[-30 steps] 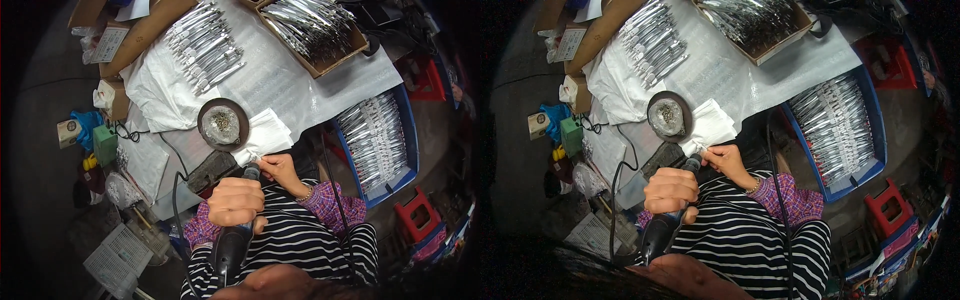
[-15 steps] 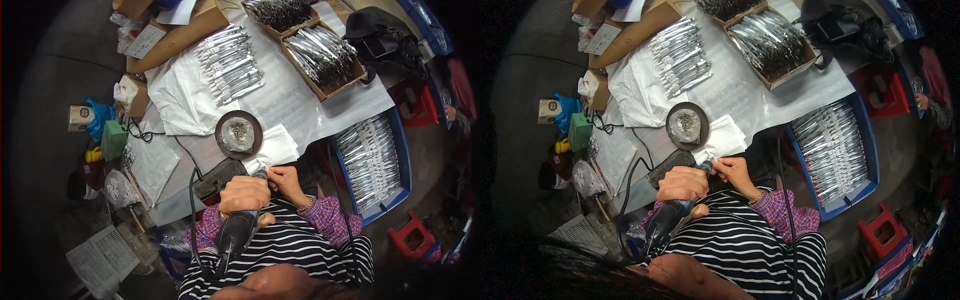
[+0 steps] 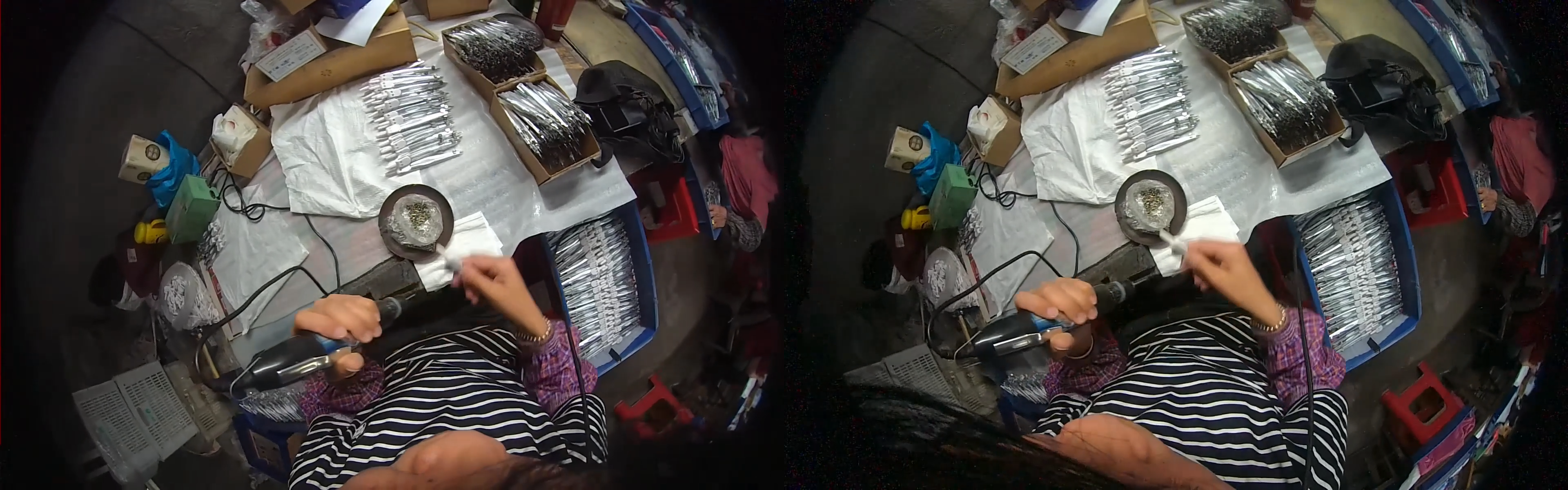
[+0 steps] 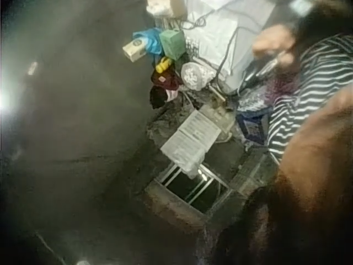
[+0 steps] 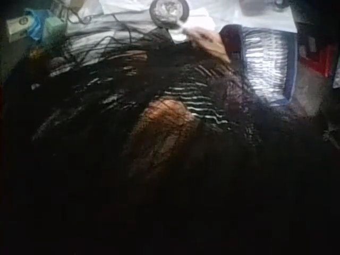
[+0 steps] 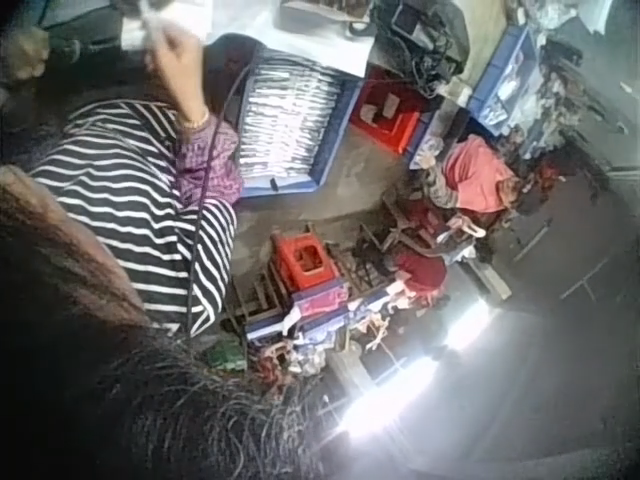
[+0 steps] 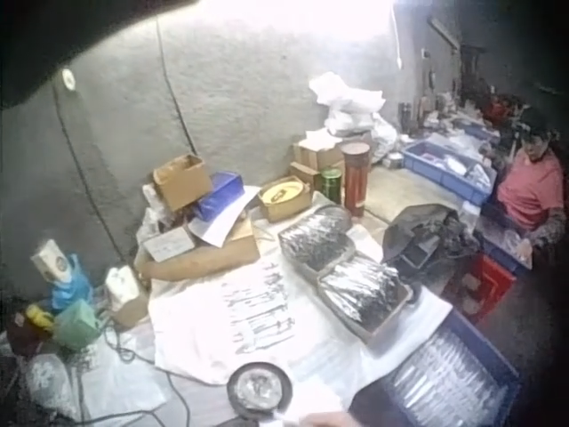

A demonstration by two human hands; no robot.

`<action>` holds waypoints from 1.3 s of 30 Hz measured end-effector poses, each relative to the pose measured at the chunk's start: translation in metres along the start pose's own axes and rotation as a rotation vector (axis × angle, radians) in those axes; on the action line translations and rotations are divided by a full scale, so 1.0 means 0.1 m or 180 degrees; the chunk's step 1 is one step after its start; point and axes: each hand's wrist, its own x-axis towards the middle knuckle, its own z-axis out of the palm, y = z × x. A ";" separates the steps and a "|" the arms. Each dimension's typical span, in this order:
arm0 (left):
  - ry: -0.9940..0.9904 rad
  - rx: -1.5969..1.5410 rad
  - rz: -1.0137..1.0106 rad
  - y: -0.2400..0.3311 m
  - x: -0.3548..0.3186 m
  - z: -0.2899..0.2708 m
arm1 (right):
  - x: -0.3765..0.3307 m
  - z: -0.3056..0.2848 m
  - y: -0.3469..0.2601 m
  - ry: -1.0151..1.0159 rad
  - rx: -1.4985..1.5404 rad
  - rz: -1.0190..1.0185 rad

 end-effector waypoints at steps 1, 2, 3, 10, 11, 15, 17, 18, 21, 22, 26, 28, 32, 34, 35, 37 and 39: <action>0.0142 -0.0007 0.0011 0.05 -0.03 -0.03 | 0.13 -0.04 -0.08 0.0168 -0.0456 -0.0624; 0.0308 0.0160 -0.0030 0.12 -0.09 -0.05 | 0.27 -0.03 -0.24 0.0508 -0.1108 -0.1027; 0.0312 0.0153 -0.0013 0.15 -0.15 -0.07 | 0.44 -0.09 -0.31 0.0658 -0.1660 -0.1476; 0.0919 0.0246 -0.0366 0.33 -0.38 -0.13 | 1.36 -0.19 -0.54 0.0867 -0.2467 -0.1705; 0.1035 0.0303 -0.0400 0.35 -0.40 -0.14 | 1.47 -0.20 -0.50 0.0687 -0.2635 -0.1701; 0.1155 0.0267 -0.0446 0.38 -0.45 -0.18 | 1.67 -0.17 -0.32 0.0480 -0.3016 -0.1745; 0.1205 0.0172 -0.0442 0.36 -0.49 -0.21 | 1.70 -0.16 -0.29 0.0450 -0.3265 -0.1877; 0.1223 0.0177 -0.0434 0.36 -0.50 -0.22 | 1.69 -0.15 -0.28 0.0526 -0.3242 -0.2070; 0.1288 0.0076 -0.0443 0.33 -0.53 -0.25 | 1.63 -0.12 -0.26 0.0764 -0.3142 -0.2326; 0.1257 0.0046 -0.0440 0.32 -0.54 -0.27 | 1.61 -0.12 -0.26 0.0939 -0.3058 -0.2383; 0.1277 0.0027 -0.0459 0.33 -0.58 -0.30 | 1.49 -0.10 -0.32 0.0952 -0.2808 -0.2099; 0.1289 0.0175 -0.0506 0.36 -0.56 -0.30 | 1.50 -0.14 -0.25 0.0954 -0.2932 -0.2181; 0.1268 0.0363 -0.0493 0.41 -0.56 -0.35 | 1.54 -0.16 -0.20 0.1068 -0.3300 -0.2126; 0.1257 0.0454 -0.0427 0.48 -0.55 -0.39 | 1.56 -0.18 -0.17 0.1072 -0.3395 -0.2140; 0.1257 0.0550 -0.0369 0.52 -0.56 -0.41 | 1.57 -0.17 -0.17 0.1087 -0.3364 -0.2129; 0.1408 0.0475 -0.0252 0.60 -0.57 -0.46 | 1.56 -0.17 -0.19 0.1089 -0.3336 -0.2140; 0.1438 0.0731 -0.0104 0.75 -0.58 -0.55 | 1.51 -0.07 -0.25 0.1086 -0.3033 -0.2206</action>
